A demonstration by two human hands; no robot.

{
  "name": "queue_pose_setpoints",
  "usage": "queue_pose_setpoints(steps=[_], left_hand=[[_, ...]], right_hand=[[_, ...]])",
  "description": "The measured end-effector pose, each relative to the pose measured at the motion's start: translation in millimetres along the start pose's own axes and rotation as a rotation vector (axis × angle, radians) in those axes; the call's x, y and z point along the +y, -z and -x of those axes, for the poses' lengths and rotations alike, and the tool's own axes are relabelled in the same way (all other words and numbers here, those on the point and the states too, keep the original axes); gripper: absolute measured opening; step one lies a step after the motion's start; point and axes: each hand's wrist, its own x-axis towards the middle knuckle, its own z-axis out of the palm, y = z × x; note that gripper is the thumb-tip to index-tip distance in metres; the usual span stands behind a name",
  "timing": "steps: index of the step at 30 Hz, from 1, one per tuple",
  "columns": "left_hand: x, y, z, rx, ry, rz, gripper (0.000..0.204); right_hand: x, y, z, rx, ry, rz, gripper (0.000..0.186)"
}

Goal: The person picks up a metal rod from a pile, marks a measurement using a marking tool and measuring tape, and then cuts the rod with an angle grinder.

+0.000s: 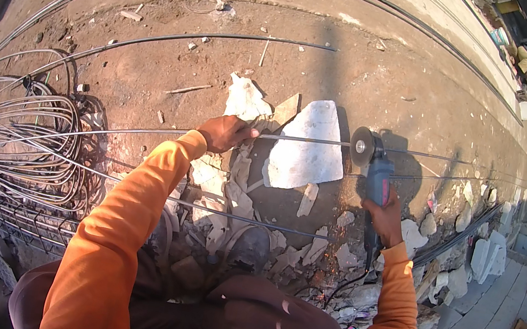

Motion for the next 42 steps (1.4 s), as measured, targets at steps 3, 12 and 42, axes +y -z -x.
queue_pose_setpoints(steps=[3,12,42], left_hand=[[-3.4,-0.5,0.1,0.015,-0.007,-0.02,0.067],[-2.3,-3.0,0.2,0.039,-0.014,-0.037,0.066],[-0.1,1.2,1.3,0.009,-0.014,-0.035,0.065]], right_hand=[[-5.2,-1.9,2.6,-0.01,-0.021,-0.009,0.058],[-4.7,2.8,8.8,-0.004,-0.029,0.025,0.058],[-5.8,4.2,5.3,0.006,0.034,0.093,0.058]])
